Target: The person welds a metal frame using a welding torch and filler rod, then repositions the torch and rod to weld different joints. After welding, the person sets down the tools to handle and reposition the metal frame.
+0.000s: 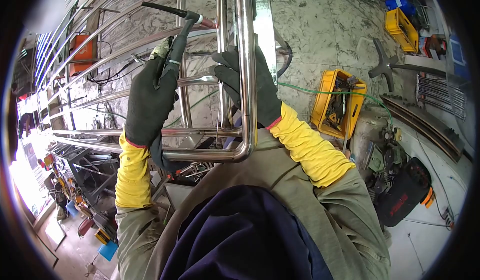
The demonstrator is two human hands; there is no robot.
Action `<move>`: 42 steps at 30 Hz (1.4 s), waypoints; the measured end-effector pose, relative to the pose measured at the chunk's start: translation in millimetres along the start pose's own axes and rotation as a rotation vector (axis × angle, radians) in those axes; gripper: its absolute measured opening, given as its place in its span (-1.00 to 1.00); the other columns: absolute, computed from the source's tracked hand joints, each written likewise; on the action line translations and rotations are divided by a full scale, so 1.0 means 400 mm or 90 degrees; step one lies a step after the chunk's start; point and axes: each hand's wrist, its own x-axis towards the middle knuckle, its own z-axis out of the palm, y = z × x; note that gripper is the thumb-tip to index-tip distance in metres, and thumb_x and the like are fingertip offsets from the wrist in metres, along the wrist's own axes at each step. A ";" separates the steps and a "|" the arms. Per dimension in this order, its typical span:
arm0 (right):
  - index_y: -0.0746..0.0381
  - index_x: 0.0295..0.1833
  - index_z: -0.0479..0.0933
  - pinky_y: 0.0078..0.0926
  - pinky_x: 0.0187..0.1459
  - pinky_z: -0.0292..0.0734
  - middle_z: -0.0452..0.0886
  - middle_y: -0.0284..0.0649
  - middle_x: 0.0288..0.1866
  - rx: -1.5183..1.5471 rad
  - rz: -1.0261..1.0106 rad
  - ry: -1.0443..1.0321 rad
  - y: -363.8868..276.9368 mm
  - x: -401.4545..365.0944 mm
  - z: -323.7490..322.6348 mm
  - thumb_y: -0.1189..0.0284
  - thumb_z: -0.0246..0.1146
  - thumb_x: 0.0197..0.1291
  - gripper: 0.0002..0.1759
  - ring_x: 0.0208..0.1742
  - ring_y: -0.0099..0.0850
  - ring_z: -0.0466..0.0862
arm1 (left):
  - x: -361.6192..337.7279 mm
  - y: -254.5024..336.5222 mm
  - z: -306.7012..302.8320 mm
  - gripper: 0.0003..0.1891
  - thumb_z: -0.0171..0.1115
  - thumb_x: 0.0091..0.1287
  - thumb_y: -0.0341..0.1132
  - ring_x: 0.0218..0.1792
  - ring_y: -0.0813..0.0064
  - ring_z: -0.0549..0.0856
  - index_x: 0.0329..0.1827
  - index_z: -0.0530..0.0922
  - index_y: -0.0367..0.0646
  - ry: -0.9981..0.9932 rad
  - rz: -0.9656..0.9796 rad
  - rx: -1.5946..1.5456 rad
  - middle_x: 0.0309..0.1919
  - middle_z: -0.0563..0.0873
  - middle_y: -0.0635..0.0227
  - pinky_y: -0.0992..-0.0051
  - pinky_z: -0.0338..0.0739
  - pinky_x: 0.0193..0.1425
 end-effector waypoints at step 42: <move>0.40 0.38 0.64 -0.33 0.43 0.61 0.76 -0.10 0.35 0.148 0.353 0.308 0.256 -0.317 -0.321 0.48 0.25 0.69 -0.68 0.38 -0.30 0.73 | -0.221 -0.130 -0.067 -0.81 0.33 0.58 -0.33 -0.43 0.55 0.76 0.12 0.62 -0.21 0.381 -0.014 -0.477 -0.22 0.81 0.31 0.54 0.62 -0.38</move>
